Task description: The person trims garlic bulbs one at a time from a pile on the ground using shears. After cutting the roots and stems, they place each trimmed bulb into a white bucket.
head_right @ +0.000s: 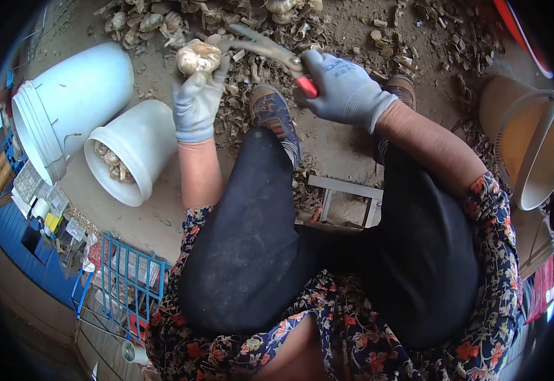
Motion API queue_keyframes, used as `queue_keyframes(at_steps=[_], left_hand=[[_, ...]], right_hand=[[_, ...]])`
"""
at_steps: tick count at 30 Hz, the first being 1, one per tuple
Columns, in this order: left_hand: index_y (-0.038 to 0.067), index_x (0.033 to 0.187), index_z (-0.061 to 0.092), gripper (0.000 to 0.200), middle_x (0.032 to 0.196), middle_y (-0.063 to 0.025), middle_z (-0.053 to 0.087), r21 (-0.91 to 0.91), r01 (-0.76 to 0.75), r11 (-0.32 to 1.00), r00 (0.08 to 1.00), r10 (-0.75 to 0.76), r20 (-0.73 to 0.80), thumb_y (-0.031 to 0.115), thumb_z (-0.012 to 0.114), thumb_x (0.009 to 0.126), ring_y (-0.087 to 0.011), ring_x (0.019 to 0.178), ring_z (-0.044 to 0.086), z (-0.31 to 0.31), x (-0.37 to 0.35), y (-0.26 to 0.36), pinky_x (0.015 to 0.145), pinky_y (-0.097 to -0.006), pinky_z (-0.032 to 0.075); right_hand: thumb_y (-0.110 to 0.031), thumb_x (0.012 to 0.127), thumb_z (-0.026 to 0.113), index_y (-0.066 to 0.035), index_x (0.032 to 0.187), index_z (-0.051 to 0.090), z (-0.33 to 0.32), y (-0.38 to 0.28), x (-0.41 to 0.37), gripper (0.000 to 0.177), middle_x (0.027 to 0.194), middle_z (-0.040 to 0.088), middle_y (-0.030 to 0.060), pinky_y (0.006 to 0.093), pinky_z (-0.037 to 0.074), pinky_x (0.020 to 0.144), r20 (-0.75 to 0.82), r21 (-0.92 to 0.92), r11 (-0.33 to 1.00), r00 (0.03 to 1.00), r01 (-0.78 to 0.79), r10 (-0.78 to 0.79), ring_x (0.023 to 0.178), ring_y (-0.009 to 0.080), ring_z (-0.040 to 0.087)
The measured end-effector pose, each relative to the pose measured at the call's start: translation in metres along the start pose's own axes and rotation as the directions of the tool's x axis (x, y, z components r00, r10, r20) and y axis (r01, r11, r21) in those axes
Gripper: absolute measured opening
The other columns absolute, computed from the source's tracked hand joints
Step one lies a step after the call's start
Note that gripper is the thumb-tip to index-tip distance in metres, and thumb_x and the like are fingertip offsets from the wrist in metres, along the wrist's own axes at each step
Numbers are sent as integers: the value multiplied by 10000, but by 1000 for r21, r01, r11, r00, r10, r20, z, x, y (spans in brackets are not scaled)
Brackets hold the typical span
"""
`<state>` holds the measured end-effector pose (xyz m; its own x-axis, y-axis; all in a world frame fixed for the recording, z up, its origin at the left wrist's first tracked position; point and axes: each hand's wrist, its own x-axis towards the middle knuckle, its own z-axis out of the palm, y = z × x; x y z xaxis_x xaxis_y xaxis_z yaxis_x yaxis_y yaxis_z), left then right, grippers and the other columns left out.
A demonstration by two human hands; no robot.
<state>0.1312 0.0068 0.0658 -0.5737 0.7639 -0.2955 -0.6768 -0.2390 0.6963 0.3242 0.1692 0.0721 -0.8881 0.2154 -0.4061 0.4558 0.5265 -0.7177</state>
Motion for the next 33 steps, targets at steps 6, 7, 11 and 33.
queue_keyframes(at_steps=[6,7,11,33], left_hand=[[26,1332,413,728,1212,-100,545,164,-5,987,1000,6,-7,0,726,676,-252,1098,567,8,-8,-15,950,-357,493],[10,1348,388,758,1193,-92,541,210,59,976,998,-58,-11,-15,725,669,-216,1082,563,15,-11,-7,970,-340,470],[-33,1319,403,732,1154,-106,541,437,124,891,992,-117,-42,-12,731,665,-180,1061,559,25,-12,0,945,-306,474],[-59,1100,555,403,1001,-207,596,657,723,-212,414,895,-167,-5,610,705,-322,899,613,-37,-114,143,788,-419,552]], right_hand=[[-385,857,595,-40,1076,469,1,-8,3,428,910,591,188,459,484,748,-127,-353,930,979,107,-160,847,353,630],[-391,858,593,-44,1087,472,-1,-8,1,433,911,593,179,465,481,741,-106,-417,904,983,93,-150,845,345,634],[-385,859,592,-50,1092,479,-4,-2,-5,424,920,599,157,468,479,734,-132,-452,881,966,141,-222,830,327,640],[-134,870,561,-4,905,425,0,45,-24,191,712,556,228,451,450,622,-119,53,998,992,-24,31,702,420,597]])
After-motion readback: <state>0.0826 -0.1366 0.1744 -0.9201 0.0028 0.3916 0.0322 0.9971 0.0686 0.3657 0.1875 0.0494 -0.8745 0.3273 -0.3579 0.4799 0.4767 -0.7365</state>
